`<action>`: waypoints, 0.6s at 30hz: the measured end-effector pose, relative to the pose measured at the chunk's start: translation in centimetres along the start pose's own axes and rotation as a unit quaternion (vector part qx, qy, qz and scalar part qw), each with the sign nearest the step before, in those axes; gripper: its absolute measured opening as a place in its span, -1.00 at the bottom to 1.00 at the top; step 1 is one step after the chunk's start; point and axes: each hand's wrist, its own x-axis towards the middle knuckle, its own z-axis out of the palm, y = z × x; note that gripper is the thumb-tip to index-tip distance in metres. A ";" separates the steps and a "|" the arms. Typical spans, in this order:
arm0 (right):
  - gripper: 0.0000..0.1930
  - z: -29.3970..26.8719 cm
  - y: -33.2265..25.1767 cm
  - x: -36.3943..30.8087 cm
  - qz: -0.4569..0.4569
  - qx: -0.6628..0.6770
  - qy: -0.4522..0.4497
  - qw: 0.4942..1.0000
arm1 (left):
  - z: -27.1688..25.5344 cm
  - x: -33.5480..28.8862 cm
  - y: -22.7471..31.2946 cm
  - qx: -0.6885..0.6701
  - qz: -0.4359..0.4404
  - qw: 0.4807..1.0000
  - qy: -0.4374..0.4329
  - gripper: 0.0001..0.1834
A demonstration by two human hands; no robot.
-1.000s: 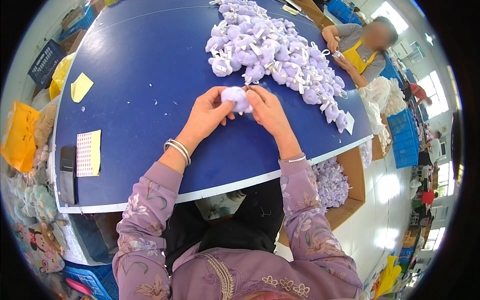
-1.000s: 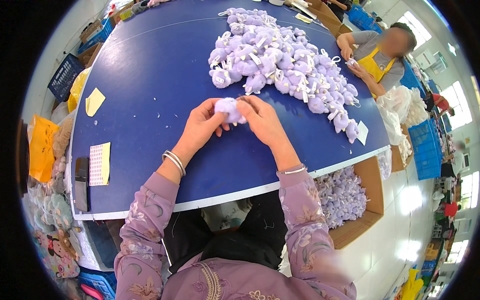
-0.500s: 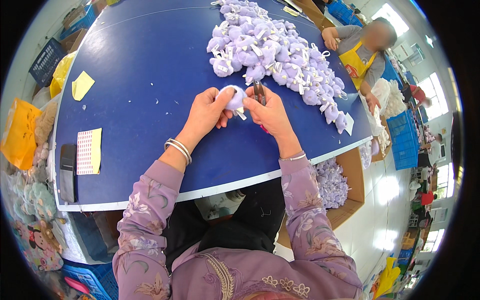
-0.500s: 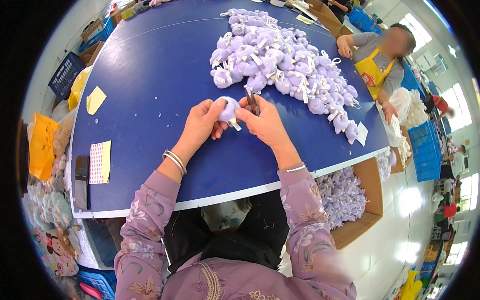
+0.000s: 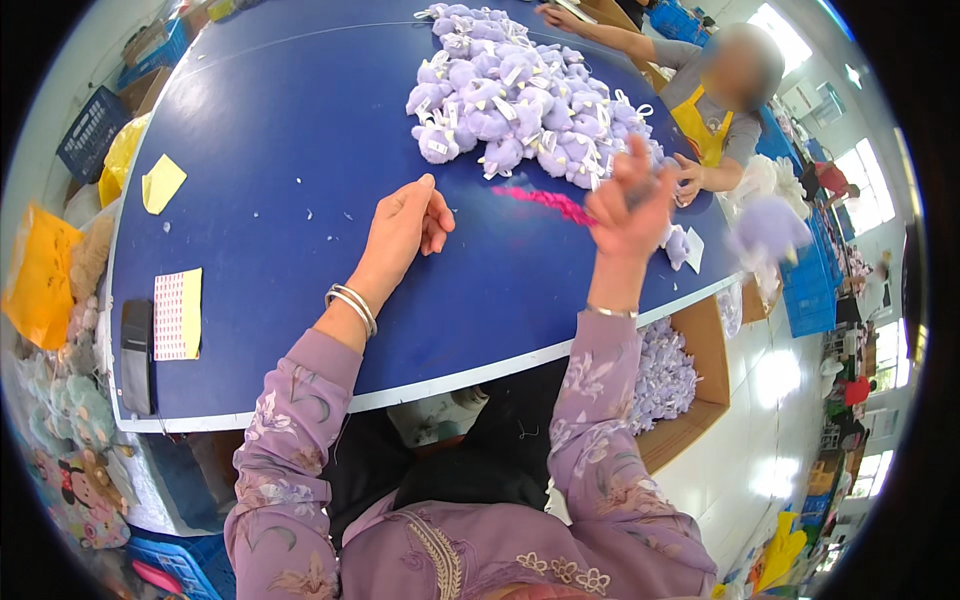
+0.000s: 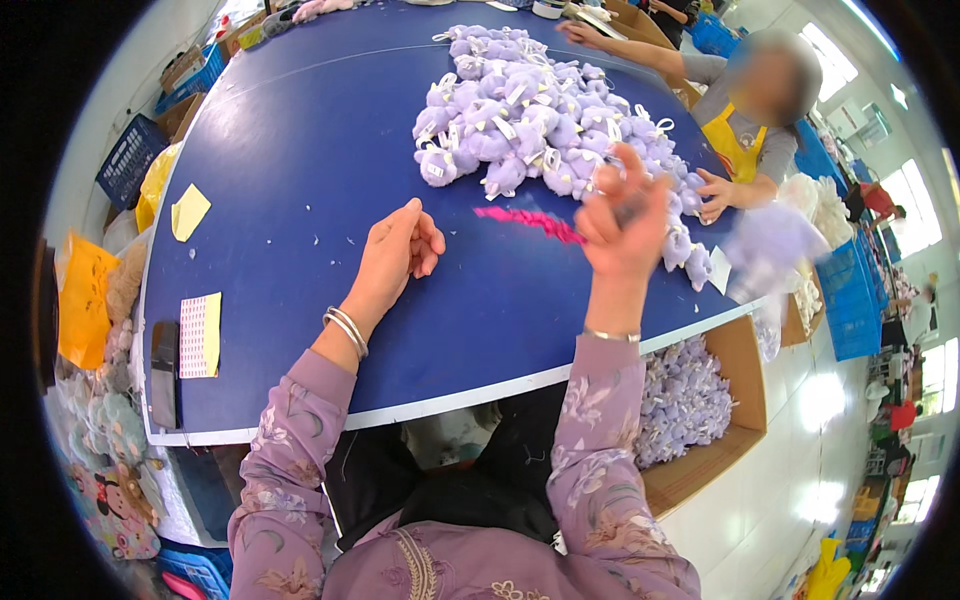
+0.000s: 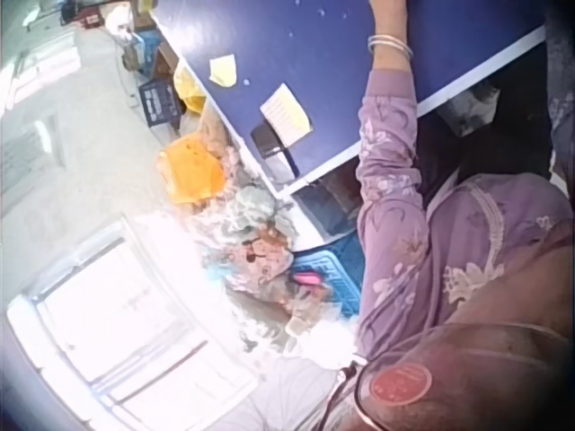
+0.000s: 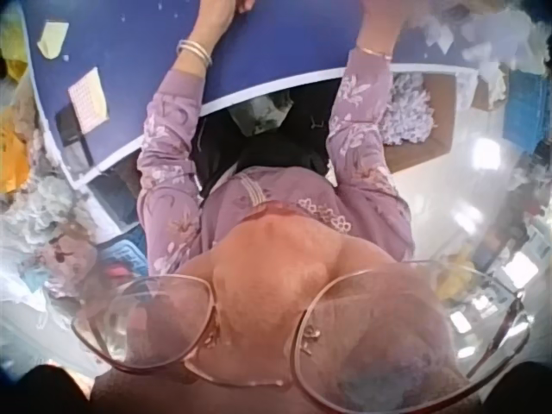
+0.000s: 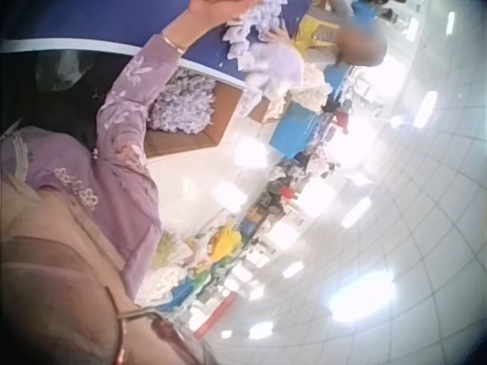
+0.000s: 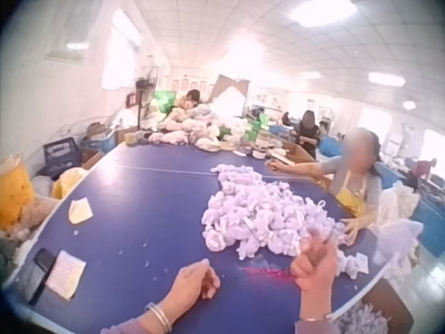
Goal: The person trims excess threads and tags from small purple plush toys using scissors. They handle each toy individually, cut the threads, and place the finished items into a cardboard box.
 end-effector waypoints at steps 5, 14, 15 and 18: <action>-0.70 -1.6 4.4 4.7 0.112 -0.328 0.149 0.926 | -0.3 3.7 -0.2 0.108 0.175 0.969 0.135 -0.70; -0.67 -2.8 9.8 3.6 0.179 -0.433 0.025 0.883 | -4.6 16.8 -0.5 0.244 0.260 0.917 0.181 -0.36; -0.68 -2.9 9.6 3.7 0.182 -0.424 0.025 0.887 | -4.3 18.1 -0.5 0.262 0.275 0.910 0.165 -0.34; -0.68 -3.0 9.7 3.9 0.172 -0.400 0.021 0.900 | -2.8 21.4 -0.1 0.274 0.248 0.927 0.060 -0.33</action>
